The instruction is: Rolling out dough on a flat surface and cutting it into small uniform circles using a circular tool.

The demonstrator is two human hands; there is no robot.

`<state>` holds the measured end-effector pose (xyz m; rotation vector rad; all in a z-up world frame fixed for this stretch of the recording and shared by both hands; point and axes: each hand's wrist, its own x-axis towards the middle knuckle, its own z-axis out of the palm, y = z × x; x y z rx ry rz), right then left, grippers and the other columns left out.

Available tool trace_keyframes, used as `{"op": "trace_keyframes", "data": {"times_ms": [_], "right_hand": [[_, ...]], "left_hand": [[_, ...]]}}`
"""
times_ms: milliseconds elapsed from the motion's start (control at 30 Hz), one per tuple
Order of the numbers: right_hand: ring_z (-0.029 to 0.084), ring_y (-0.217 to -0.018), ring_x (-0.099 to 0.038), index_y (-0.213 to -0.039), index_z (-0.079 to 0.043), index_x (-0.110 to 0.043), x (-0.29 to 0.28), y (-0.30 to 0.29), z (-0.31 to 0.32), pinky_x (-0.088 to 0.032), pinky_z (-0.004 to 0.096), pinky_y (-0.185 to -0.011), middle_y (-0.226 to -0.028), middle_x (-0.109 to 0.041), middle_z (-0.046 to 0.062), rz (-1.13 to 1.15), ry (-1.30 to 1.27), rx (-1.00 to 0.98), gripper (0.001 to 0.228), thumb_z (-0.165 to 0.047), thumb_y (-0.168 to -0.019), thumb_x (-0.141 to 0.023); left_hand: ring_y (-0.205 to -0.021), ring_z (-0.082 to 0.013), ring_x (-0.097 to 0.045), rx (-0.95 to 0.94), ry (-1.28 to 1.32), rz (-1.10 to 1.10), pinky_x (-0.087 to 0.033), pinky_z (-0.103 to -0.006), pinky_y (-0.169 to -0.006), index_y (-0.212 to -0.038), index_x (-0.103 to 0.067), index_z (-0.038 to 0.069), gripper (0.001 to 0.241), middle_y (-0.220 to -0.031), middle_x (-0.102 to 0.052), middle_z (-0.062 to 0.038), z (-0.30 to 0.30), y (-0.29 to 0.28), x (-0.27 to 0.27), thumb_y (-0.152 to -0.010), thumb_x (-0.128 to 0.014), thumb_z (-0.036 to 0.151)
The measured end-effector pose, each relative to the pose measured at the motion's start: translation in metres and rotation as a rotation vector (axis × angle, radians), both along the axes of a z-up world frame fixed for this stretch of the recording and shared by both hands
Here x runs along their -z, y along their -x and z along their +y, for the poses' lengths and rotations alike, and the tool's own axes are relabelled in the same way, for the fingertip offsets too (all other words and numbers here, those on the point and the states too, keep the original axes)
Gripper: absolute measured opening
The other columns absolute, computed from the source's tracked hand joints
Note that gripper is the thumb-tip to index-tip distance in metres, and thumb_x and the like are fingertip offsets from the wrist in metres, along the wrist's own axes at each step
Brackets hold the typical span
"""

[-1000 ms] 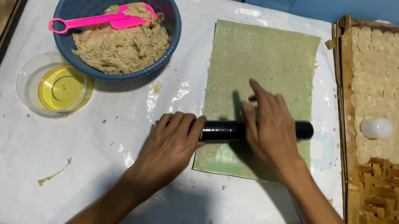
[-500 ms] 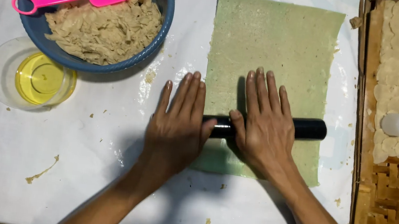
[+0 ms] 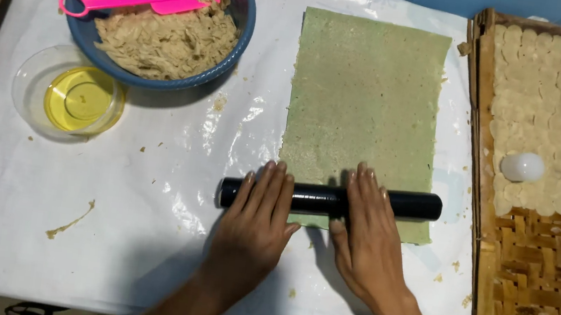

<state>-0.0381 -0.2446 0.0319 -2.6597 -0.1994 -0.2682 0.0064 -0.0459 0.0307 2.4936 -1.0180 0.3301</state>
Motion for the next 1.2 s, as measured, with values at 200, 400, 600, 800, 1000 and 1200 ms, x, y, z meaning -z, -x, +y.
{"op": "trace_keyframes", "data": {"times_ms": [200,400,600,800,1000,1200], "right_hand": [[0.041,-0.138,-0.049,-0.139,-0.004,-0.059,-0.028,-0.082,0.042,-0.046,0.048,-0.110,-0.145,-0.050,0.023,-0.208,-0.071,-0.050,0.049,-0.034,-0.101,-0.063],[0.028,-0.089,-0.075,-0.124,-0.010,-0.070,-0.051,-0.210,0.104,-0.061,0.040,-0.076,-0.101,-0.071,0.010,-0.248,-0.089,-0.193,0.029,-0.023,-0.100,-0.062],[0.036,-0.090,-0.071,-0.099,-0.012,-0.081,0.030,-0.326,0.150,-0.062,0.044,-0.071,-0.098,-0.068,0.017,-0.185,0.303,-0.102,0.028,-0.034,-0.084,-0.072],[0.045,-0.061,-0.066,-0.083,0.014,-0.070,-0.006,-0.295,0.148,-0.053,0.053,-0.053,-0.086,-0.065,0.032,-0.239,0.146,-0.117,0.020,-0.005,-0.085,-0.063],[0.036,-0.049,-0.064,-0.072,0.008,-0.069,-0.034,-0.268,0.124,-0.054,0.048,-0.052,-0.064,-0.066,0.025,-0.157,0.073,-0.170,0.009,0.007,-0.075,-0.061],[0.025,-0.050,-0.066,-0.083,0.005,-0.068,-0.051,-0.258,0.124,-0.054,0.037,-0.046,-0.067,-0.071,0.016,-0.120,-0.185,-0.089,0.008,-0.001,-0.085,-0.073]], "left_hand": [[-0.156,-0.0428,-0.022,0.021,-0.239,0.017,-0.008,-0.0598,-0.126,-0.130,-0.063,-0.012,0.051,-0.147,-0.054,-0.028,-0.008,-0.050,0.015,-0.093,-0.057,0.023],[-0.063,-0.0278,-0.071,0.151,-0.196,-0.048,-0.047,-0.0506,-0.068,-0.068,-0.080,0.017,0.023,-0.058,-0.071,-0.006,-0.003,-0.067,0.012,-0.080,-0.060,0.023],[-0.121,-0.0444,-0.053,0.174,0.080,-0.108,-0.029,-0.0645,-0.113,-0.117,-0.069,0.000,0.039,-0.126,-0.063,-0.028,0.004,-0.057,0.017,-0.081,-0.062,0.011],[-0.134,-0.0504,-0.045,0.185,0.094,-0.089,-0.023,-0.0671,-0.119,-0.132,-0.062,-0.008,0.055,-0.140,-0.054,-0.036,0.000,-0.063,0.038,-0.084,-0.064,0.018],[-0.136,-0.0485,-0.044,0.161,-0.013,-0.027,-0.024,-0.0684,-0.117,-0.118,-0.074,0.009,0.033,-0.136,-0.059,-0.030,0.000,-0.060,0.020,-0.089,-0.061,0.020],[-0.065,-0.0351,-0.060,0.127,0.012,-0.054,-0.031,-0.0603,-0.113,-0.082,-0.077,-0.001,0.030,-0.087,-0.072,-0.023,0.002,-0.059,0.021,-0.095,-0.062,0.023]]}}
